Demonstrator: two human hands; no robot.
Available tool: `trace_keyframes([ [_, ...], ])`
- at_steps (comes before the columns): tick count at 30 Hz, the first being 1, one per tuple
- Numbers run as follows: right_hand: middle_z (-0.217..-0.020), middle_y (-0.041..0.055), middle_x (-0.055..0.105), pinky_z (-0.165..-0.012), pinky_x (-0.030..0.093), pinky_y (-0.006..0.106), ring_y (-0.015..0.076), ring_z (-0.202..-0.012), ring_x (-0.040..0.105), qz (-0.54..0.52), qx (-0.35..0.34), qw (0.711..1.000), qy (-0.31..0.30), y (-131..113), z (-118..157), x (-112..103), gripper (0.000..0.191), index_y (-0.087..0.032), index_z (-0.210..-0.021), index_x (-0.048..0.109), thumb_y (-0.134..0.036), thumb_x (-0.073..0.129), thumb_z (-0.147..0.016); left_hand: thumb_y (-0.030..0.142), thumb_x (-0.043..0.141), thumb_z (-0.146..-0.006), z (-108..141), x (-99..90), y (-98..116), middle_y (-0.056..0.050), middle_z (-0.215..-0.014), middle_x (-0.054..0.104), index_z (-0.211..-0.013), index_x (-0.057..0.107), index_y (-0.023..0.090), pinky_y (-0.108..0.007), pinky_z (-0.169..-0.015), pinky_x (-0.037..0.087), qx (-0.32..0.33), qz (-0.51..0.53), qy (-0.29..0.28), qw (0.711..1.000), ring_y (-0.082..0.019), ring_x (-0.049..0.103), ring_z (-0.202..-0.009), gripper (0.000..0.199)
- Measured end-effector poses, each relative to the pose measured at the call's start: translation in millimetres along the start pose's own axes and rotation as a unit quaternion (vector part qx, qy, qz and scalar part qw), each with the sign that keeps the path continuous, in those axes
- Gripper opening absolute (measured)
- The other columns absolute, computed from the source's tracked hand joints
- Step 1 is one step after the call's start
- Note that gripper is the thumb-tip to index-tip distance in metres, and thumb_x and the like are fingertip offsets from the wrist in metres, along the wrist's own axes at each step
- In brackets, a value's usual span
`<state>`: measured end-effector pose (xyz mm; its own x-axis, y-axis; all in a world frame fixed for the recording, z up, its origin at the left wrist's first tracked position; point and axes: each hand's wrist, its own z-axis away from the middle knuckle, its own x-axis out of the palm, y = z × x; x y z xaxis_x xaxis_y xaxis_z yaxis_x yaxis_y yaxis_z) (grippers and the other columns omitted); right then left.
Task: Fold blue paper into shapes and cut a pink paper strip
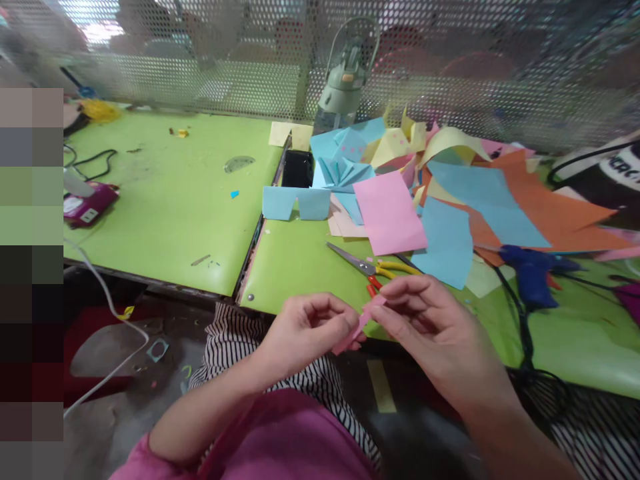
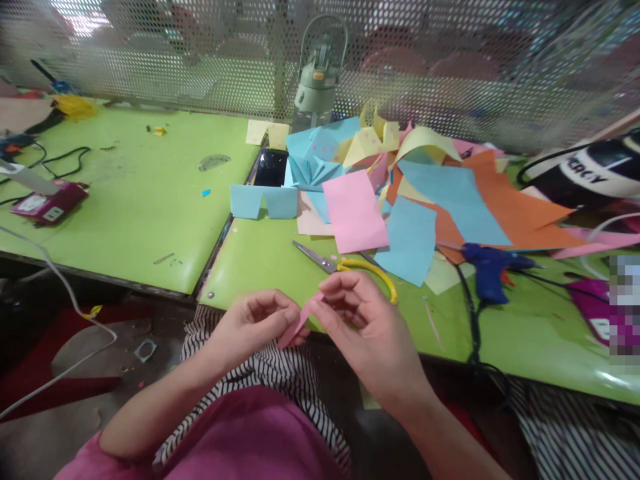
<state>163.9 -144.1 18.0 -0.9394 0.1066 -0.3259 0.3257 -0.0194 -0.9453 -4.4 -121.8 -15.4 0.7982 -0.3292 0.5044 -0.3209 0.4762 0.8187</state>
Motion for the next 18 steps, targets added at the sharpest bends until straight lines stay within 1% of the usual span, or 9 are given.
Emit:
trace_keyframes([
  [2,-0.077,0.0008,0.067,-0.063,0.058,0.024,0.0160,-0.072,0.068,-0.002,0.007,1.000,-0.002,-2.3,0.8,1.2,0.031,-0.024,-0.086,0.058,-0.046,0.076,-0.075,0.047,0.080,-0.072,-0.2,0.7,-0.6,0.000,-0.060,0.067,-0.074,0.066,0.013,-0.025,-0.066,0.057,0.008,0.008,-0.001,1.000,-0.008,0.061,-0.053,0.037],
  [5,-0.077,0.0007,0.067,-0.062,0.058,0.024,0.0155,-0.070,0.067,-0.006,0.012,1.000,-0.006,-6.2,2.0,3.3,0.032,-0.024,-0.086,0.058,-0.047,0.077,-0.074,0.044,0.079,-0.074,-0.5,0.0,-3.6,-0.001,-0.066,0.069,-0.075,0.065,0.013,-0.022,-0.065,0.055,0.018,0.009,-0.007,1.000,-0.008,0.064,-0.058,0.034],
  [8,-0.079,0.0013,0.067,-0.062,0.059,0.024,0.0150,-0.069,0.066,-0.006,0.019,1.000,-0.008,-7.8,3.0,5.3,0.035,-0.024,-0.088,0.059,-0.048,0.078,-0.073,0.034,0.076,-0.079,0.0,-1.5,-7.4,0.000,-0.068,0.068,-0.076,0.065,0.014,-0.017,-0.062,0.051,0.060,-0.029,-0.011,0.998,-0.006,0.063,-0.061,0.023],
  [10,-0.079,0.0015,0.066,-0.063,0.059,0.024,0.0148,-0.070,0.066,-0.007,0.022,1.000,-0.008,-7.5,3.3,6.2,0.035,-0.023,-0.089,0.059,-0.048,0.078,-0.073,0.029,0.074,-0.081,0.7,-1.6,-8.8,0.001,-0.067,0.067,-0.076,0.065,0.014,-0.016,-0.062,0.050,0.077,-0.048,-0.011,0.996,-0.005,0.061,-0.061,0.019],
  [12,-0.080,0.0014,0.066,-0.063,0.059,0.024,0.0147,-0.071,0.066,-0.013,0.018,1.000,-0.004,-6.4,3.2,6.4,0.034,-0.023,-0.088,0.059,-0.047,0.078,-0.074,0.028,0.074,-0.081,1.1,-0.8,-8.5,0.000,-0.069,0.069,-0.076,0.065,0.014,-0.017,-0.063,0.051,0.062,-0.037,-0.010,0.997,-0.006,0.064,-0.062,0.018],
  [14,-0.081,0.0014,0.066,-0.063,0.059,0.024,0.0148,-0.071,0.067,-0.019,0.014,1.000,0.002,-5.2,2.9,6.0,0.033,-0.023,-0.087,0.059,-0.046,0.078,-0.074,0.030,0.074,-0.080,1.0,0.0,-7.0,-0.002,-0.073,0.071,-0.079,0.066,0.014,-0.018,-0.063,0.053,0.032,-0.014,-0.006,0.999,-0.008,0.067,-0.064,0.019],
  [18,-0.078,-0.0001,0.067,-0.063,0.060,0.025,0.0148,-0.069,0.068,-0.027,-0.006,1.000,0.009,-4.2,3.4,5.6,0.029,-0.024,-0.086,0.058,-0.043,0.078,-0.075,0.032,0.076,-0.078,-0.8,-0.4,-3.5,-0.004,-0.077,0.073,-0.084,0.066,0.013,-0.018,-0.059,0.053,0.001,0.006,-0.004,1.000,-0.009,0.069,-0.062,0.021],
])
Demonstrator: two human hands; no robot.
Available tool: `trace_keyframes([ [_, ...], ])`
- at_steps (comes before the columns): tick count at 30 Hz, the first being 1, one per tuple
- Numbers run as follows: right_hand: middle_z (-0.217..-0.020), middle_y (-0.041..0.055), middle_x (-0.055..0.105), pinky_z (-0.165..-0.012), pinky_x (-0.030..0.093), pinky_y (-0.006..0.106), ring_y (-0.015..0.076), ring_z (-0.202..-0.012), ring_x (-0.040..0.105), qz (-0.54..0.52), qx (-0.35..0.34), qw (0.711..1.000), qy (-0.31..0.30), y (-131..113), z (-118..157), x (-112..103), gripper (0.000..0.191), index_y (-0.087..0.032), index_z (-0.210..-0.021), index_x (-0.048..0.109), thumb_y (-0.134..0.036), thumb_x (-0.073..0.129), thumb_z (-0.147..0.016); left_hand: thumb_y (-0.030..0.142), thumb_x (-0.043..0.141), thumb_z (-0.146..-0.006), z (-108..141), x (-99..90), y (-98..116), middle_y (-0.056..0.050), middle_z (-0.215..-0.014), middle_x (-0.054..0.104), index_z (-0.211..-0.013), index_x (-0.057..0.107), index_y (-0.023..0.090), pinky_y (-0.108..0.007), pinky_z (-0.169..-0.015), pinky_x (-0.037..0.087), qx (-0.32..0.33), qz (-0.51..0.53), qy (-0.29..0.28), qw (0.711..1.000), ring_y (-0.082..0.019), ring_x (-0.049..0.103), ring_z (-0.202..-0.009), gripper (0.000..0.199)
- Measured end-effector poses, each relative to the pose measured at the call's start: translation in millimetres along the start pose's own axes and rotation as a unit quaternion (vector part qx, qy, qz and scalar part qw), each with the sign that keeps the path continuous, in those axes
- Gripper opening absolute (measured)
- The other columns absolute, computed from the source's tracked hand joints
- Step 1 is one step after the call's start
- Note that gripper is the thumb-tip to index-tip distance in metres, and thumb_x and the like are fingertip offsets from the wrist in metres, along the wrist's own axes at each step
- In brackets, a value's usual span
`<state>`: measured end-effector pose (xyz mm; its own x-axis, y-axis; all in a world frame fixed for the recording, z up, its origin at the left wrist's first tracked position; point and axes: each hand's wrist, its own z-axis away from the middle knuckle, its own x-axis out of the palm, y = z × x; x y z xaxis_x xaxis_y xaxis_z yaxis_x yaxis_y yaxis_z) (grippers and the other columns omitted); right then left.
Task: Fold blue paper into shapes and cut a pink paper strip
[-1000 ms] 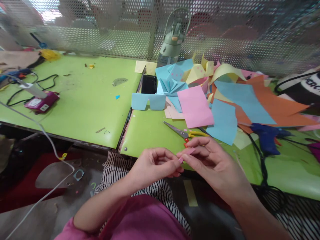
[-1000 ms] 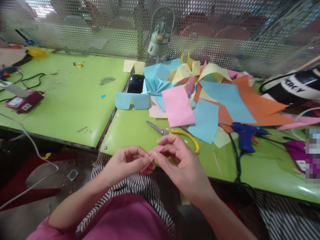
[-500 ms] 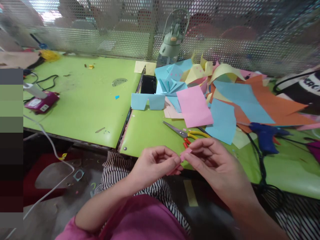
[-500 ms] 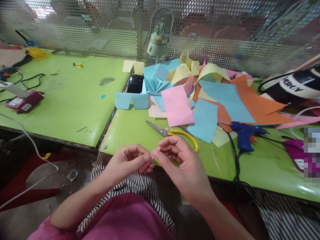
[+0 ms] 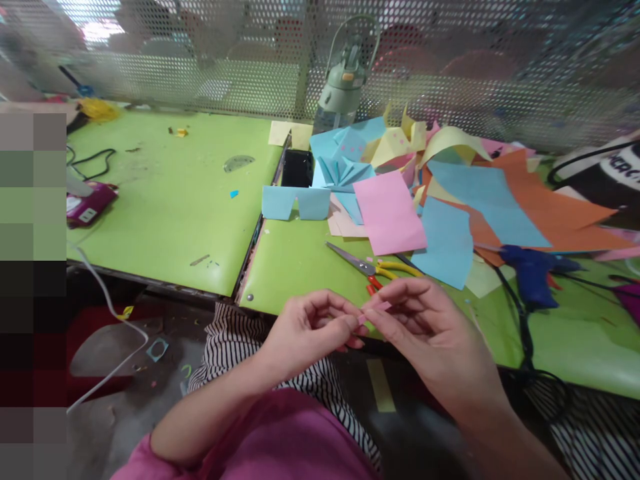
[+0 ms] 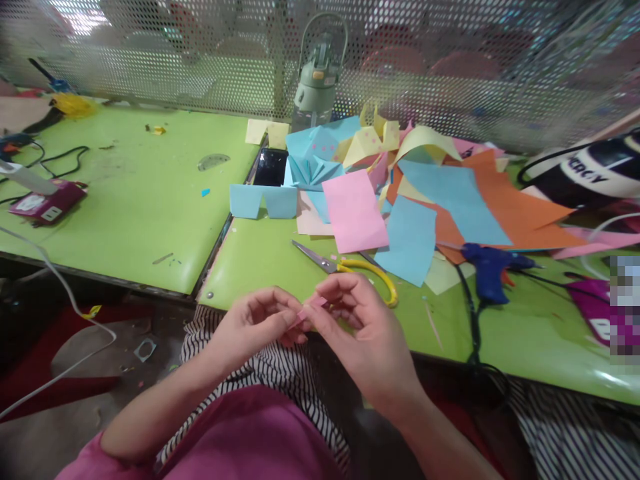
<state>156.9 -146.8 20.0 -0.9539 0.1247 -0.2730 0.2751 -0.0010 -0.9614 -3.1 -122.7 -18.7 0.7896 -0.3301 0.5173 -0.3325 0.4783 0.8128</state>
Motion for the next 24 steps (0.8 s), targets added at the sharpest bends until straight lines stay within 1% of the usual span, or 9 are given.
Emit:
trace_keyframes([
  [4,-0.078,-0.0003,0.068,-0.064,0.060,0.025,0.0152,-0.070,0.068,0.018,-0.032,0.999,0.012,0,4,4,0.023,-0.025,-0.088,0.060,-0.039,0.076,-0.078,0.031,0.080,-0.073,-2,-0.8,0,-0.002,-0.070,0.071,-0.077,0.064,0.013,-0.017,-0.057,0.052,-0.001,0.025,-0.002,1.000,-0.010,0.069,-0.060,0.025],
  [7,-0.079,-0.0009,0.068,-0.063,0.060,0.025,0.0143,-0.068,0.068,0.018,-0.059,0.998,0.015,0,7,7,0.019,-0.025,-0.088,0.062,-0.036,0.075,-0.080,0.031,0.081,-0.072,-3,0.1,-1,-0.001,-0.066,0.070,-0.075,0.063,0.013,-0.018,-0.058,0.054,-0.003,0.049,-0.010,0.999,-0.010,0.069,-0.060,0.026],
  [10,-0.079,-0.0010,0.067,-0.062,0.060,0.025,0.0138,-0.067,0.067,0.005,-0.079,0.997,0.010,2,10,10,0.017,-0.025,-0.089,0.062,-0.033,0.075,-0.080,0.024,0.080,-0.072,-2,1.9,-1,0.000,-0.063,0.069,-0.072,0.061,0.013,-0.017,-0.059,0.054,0.004,0.066,-0.018,0.998,-0.008,0.068,-0.059,0.021],
  [15,-0.080,-0.0007,0.067,-0.064,0.060,0.024,0.0133,-0.070,0.067,0.003,-0.099,0.995,0.032,5,11,11,0.014,-0.025,-0.089,0.063,-0.030,0.074,-0.082,0.014,0.076,-0.072,-2,3.3,1,0.001,-0.066,0.070,-0.073,0.060,0.014,-0.014,-0.055,0.052,0.017,0.066,-0.014,0.998,-0.008,0.068,-0.057,0.016],
  [18,-0.083,-0.0017,0.067,-0.067,0.061,0.024,0.0127,-0.073,0.069,-0.001,-0.122,0.991,0.047,6,9,10,0.015,-0.026,-0.091,0.062,-0.023,0.073,-0.082,0.015,0.075,-0.075,-1,1.0,-1,-0.001,-0.076,0.073,-0.082,0.065,0.014,-0.015,-0.057,0.053,0.017,0.055,-0.020,0.998,-0.008,0.070,-0.061,0.012],
  [20,-0.084,-0.0022,0.068,-0.069,0.062,0.024,0.0126,-0.075,0.070,0.010,-0.160,0.986,0.055,7,7,5,0.018,-0.027,-0.092,0.061,-0.017,0.072,-0.082,0.018,0.076,-0.078,0,-1.5,-3,-0.002,-0.080,0.074,-0.088,0.068,0.014,-0.016,-0.062,0.055,0.032,0.039,-0.023,0.998,-0.008,0.070,-0.066,0.013],
  [21,-0.084,-0.0025,0.070,-0.069,0.062,0.025,0.0127,-0.075,0.070,0.032,-0.192,0.980,0.053,7,7,2,0.018,-0.028,-0.092,0.062,-0.015,0.071,-0.082,0.019,0.076,-0.079,1,-2.9,-4,-0.002,-0.080,0.073,-0.089,0.069,0.014,-0.017,-0.065,0.055,0.052,0.025,-0.017,0.998,-0.008,0.070,-0.068,0.013],
  [23,-0.085,-0.0029,0.074,-0.071,0.063,0.028,0.0138,-0.075,0.071,0.107,-0.290,0.951,0.027,6,9,-6,0.020,-0.029,-0.089,0.064,-0.011,0.070,-0.081,0.020,0.075,-0.082,3,-5.4,-6,-0.003,-0.083,0.073,-0.088,0.070,0.015,-0.018,-0.071,0.055,0.117,-0.010,0.002,0.993,-0.009,0.070,-0.074,0.010],
  [24,-0.085,-0.0034,0.076,-0.070,0.063,0.029,0.0144,-0.073,0.072,0.143,-0.346,0.927,-0.006,5,11,-10,0.020,-0.029,-0.089,0.065,-0.011,0.071,-0.081,0.020,0.074,-0.083,3,-6.6,-6,-0.004,-0.088,0.074,-0.088,0.071,0.016,-0.020,-0.074,0.055,0.158,-0.026,0.010,0.987,-0.011,0.070,-0.080,0.007],
])
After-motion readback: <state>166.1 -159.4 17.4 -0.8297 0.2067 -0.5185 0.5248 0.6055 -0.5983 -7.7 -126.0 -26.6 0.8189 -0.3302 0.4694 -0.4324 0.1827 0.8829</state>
